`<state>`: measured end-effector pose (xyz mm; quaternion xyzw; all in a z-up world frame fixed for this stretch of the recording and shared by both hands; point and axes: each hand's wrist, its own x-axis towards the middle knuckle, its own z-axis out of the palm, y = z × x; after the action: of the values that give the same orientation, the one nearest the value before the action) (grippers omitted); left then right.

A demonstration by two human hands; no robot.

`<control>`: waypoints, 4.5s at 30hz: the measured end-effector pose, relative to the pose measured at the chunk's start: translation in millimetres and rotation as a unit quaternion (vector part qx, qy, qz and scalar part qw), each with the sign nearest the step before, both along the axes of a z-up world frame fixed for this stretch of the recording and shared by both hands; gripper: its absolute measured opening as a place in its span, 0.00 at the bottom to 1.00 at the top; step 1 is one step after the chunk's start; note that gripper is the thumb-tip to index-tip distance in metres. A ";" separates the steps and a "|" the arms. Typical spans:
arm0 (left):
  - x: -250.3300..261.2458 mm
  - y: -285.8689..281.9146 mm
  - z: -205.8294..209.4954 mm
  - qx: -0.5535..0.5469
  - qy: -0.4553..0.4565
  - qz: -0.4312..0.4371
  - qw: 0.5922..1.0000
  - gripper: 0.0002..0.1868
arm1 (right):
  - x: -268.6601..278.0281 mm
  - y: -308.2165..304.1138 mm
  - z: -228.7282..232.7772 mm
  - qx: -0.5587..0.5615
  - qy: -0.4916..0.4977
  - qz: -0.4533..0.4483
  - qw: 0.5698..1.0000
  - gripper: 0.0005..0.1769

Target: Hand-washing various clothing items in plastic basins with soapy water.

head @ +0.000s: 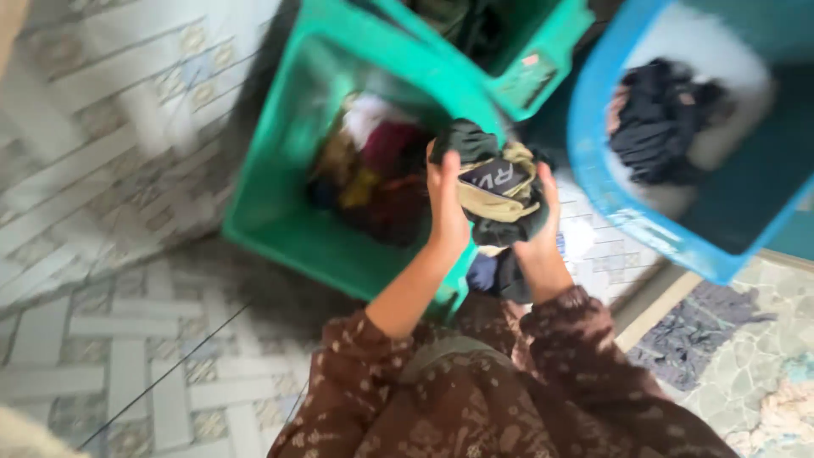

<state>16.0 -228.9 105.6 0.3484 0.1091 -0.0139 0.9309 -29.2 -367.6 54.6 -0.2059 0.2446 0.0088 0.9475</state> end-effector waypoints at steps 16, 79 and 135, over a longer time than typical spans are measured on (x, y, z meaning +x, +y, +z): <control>-8.1 -303.6 -10.7 -0.150 0.096 -0.261 0.949 0.27 | -82.7 -288.3 75.0 -0.237 -0.123 -0.301 0.915 0.39; -22.4 282.1 -242.2 0.704 -0.008 -0.208 0.679 0.09 | 206.7 188.5 -402.6 -0.831 -0.211 0.496 0.138 0.19; -54.4 209.1 -153.8 0.096 0.450 -0.225 0.859 0.31 | -8.4 195.7 -74.9 -0.393 -0.062 -0.113 0.910 0.15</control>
<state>-38.4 -19.9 -48.2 0.4072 0.4359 -0.3676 0.7135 -37.6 -171.9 -20.3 -0.5328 0.1908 -0.2082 0.7978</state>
